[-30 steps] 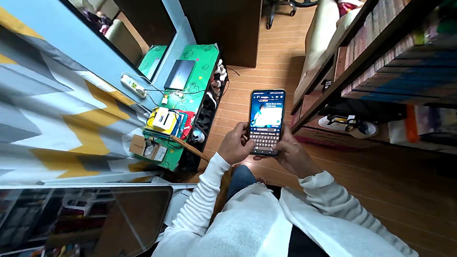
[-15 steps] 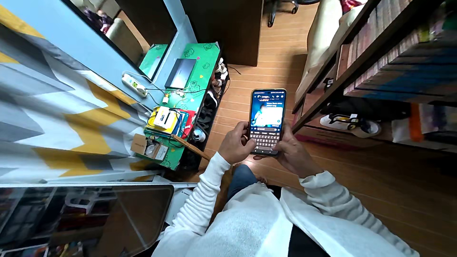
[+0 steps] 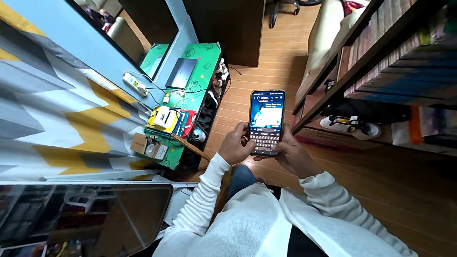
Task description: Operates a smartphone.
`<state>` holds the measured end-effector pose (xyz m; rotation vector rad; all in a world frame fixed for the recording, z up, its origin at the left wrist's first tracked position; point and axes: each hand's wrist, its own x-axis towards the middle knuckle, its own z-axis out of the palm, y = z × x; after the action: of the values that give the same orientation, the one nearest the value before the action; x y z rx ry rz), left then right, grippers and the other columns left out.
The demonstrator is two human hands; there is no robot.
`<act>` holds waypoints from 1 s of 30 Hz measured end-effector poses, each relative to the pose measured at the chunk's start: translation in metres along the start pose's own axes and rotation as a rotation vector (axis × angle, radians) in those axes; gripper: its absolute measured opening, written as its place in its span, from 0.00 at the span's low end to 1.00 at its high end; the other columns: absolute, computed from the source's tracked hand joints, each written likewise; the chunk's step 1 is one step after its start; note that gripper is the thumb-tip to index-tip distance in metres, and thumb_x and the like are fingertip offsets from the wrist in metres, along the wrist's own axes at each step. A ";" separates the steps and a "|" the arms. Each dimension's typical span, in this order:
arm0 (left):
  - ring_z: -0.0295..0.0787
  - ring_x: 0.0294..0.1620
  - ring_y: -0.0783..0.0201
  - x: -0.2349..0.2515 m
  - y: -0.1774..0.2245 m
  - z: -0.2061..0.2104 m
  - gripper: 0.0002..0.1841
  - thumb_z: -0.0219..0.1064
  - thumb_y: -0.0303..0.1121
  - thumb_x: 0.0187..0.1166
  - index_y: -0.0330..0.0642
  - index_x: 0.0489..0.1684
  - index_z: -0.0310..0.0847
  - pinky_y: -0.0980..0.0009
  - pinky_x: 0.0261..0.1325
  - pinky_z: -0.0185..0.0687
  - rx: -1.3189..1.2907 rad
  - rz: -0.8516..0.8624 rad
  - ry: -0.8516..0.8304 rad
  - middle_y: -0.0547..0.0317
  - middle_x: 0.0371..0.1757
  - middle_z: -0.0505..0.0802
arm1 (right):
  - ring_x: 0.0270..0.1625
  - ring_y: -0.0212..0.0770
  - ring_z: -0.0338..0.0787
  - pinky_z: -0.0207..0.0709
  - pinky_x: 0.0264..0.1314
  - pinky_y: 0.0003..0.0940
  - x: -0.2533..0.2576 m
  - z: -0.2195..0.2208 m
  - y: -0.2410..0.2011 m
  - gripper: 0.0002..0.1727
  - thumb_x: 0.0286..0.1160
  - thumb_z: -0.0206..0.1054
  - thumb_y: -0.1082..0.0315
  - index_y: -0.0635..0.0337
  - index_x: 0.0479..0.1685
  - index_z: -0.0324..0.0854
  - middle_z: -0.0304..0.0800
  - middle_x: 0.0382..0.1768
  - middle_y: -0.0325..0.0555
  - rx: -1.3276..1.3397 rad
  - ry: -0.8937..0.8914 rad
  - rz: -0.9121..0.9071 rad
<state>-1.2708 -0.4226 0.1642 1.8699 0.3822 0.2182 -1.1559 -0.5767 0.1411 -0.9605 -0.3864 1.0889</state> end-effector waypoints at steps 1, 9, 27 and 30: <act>0.92 0.40 0.65 0.000 0.000 0.000 0.24 0.64 0.22 0.74 0.25 0.70 0.70 0.67 0.46 0.90 -0.004 -0.003 -0.001 0.44 0.52 0.92 | 0.51 0.50 0.96 0.94 0.42 0.48 0.000 -0.001 0.000 0.43 0.67 0.43 0.84 0.40 0.86 0.43 0.85 0.62 0.49 0.000 -0.002 -0.003; 0.92 0.41 0.65 0.003 0.002 0.004 0.24 0.63 0.23 0.73 0.24 0.70 0.69 0.66 0.47 0.89 -0.015 0.004 -0.018 0.43 0.52 0.92 | 0.51 0.49 0.96 0.94 0.42 0.47 -0.001 -0.003 -0.003 0.43 0.67 0.43 0.84 0.41 0.87 0.42 0.86 0.61 0.47 -0.008 0.020 -0.001; 0.91 0.38 0.67 0.008 0.006 0.012 0.25 0.63 0.22 0.72 0.25 0.70 0.68 0.69 0.44 0.89 -0.002 0.011 -0.051 0.45 0.52 0.92 | 0.52 0.47 0.96 0.95 0.43 0.45 -0.007 -0.013 -0.004 0.47 0.60 0.52 0.85 0.43 0.86 0.44 0.86 0.61 0.46 -0.065 0.036 -0.057; 0.90 0.37 0.68 0.009 0.007 0.014 0.25 0.63 0.22 0.71 0.25 0.70 0.69 0.69 0.43 0.88 0.006 0.020 -0.058 0.45 0.51 0.92 | 0.51 0.46 0.96 0.95 0.44 0.44 -0.009 -0.016 -0.005 0.46 0.64 0.55 0.83 0.43 0.87 0.44 0.87 0.60 0.45 -0.071 0.037 -0.061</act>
<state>-1.2563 -0.4339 0.1659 1.8822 0.3248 0.1768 -1.1464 -0.5929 0.1384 -1.0240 -0.4238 1.0063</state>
